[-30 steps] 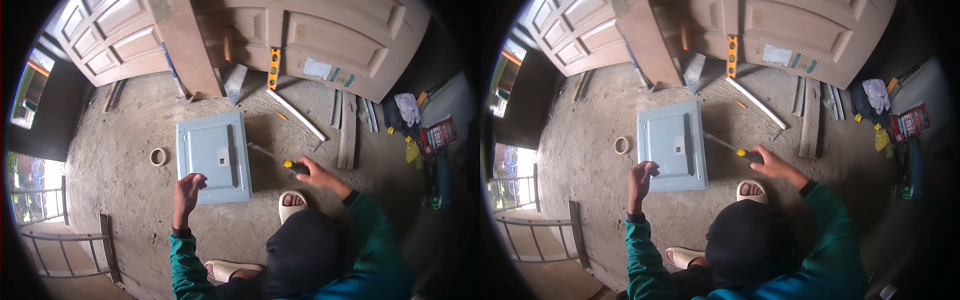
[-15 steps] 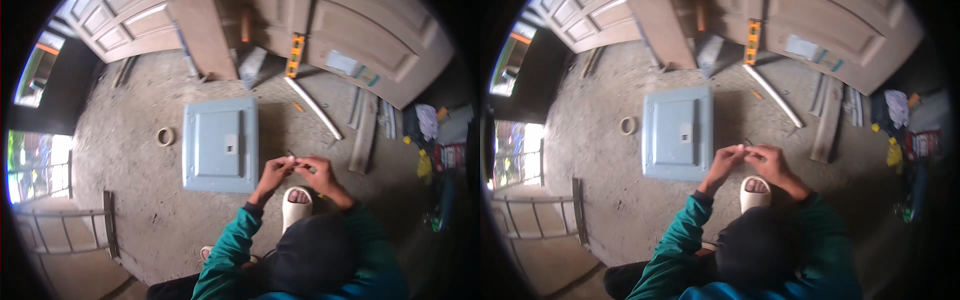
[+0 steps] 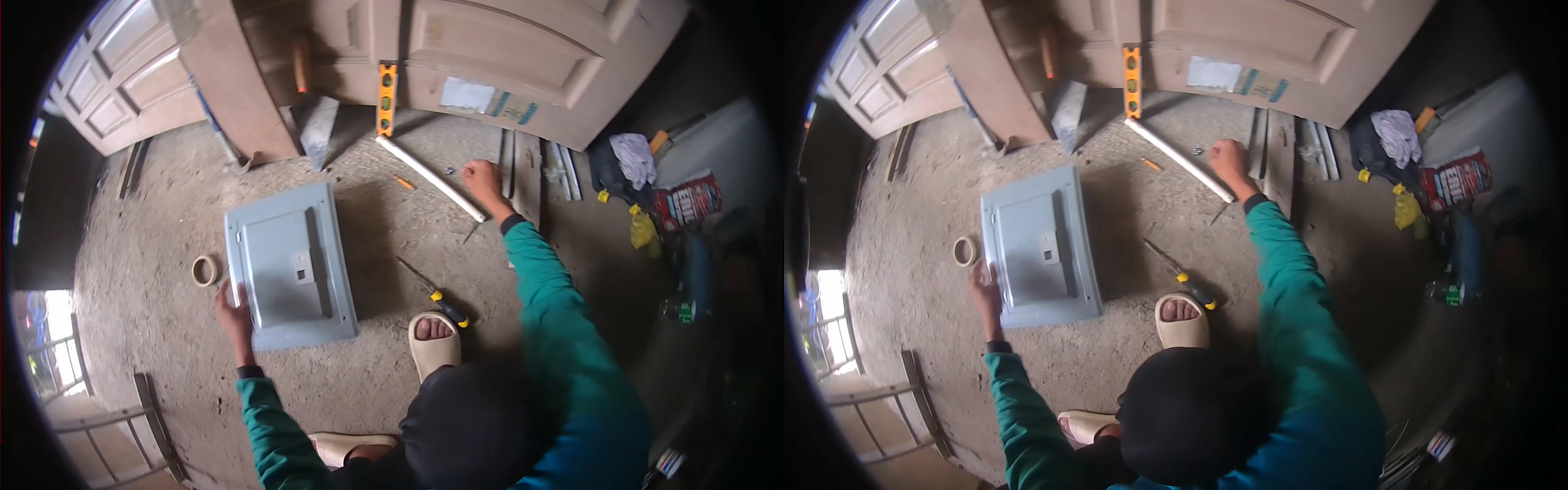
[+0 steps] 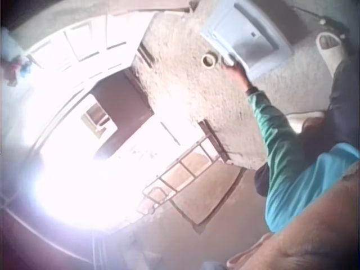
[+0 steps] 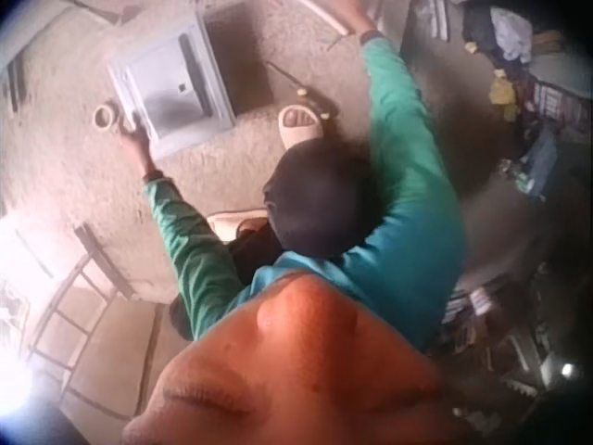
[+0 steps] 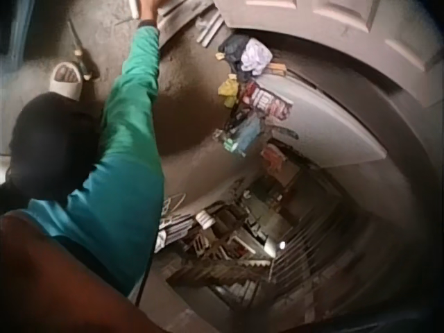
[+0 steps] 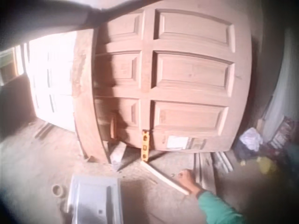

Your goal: The person disassembles an electrical panel box by unscrewing and removing its front cover with a screwdriver, then loosening the screws holding the interior components inside the box.

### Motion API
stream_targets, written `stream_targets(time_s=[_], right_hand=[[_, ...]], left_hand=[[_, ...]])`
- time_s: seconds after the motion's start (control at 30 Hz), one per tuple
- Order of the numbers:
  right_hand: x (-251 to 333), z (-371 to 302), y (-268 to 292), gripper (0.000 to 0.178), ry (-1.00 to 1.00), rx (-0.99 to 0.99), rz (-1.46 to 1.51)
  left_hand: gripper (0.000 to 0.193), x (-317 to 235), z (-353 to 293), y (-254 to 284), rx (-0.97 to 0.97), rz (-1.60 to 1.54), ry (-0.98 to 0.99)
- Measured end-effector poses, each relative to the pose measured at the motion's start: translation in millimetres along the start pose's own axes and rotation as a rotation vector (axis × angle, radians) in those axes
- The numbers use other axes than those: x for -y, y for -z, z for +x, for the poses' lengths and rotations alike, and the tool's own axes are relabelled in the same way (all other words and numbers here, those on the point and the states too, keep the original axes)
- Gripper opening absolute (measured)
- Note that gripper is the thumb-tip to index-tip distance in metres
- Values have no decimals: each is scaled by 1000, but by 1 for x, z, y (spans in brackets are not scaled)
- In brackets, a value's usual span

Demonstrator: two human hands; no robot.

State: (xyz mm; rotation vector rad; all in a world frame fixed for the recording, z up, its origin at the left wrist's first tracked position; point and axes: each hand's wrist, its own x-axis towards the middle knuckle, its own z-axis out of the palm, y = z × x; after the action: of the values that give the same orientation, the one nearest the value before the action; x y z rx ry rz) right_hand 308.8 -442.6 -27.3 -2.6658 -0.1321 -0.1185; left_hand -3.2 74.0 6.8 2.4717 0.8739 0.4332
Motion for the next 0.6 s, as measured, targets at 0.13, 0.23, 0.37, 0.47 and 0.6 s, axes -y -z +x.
stream_targets(time_s=[0.13,0.23,0.37,0.47,0.6], right_hand=[[115,-47,-40,52,21,83,448],[187,-120,-67,62,89,458,604],[224,-162,-93,74,90,838,737],[259,-176,-80,62,18,765,670],[265,-178,-68,57,-119,722,751]], left_hand=[[52,84,30,40,282,-77,99],[47,51,25,25,371,-262,220],[42,32,29,-5,221,-317,299],[41,27,29,4,139,-296,366],[41,27,25,16,69,-458,436]])
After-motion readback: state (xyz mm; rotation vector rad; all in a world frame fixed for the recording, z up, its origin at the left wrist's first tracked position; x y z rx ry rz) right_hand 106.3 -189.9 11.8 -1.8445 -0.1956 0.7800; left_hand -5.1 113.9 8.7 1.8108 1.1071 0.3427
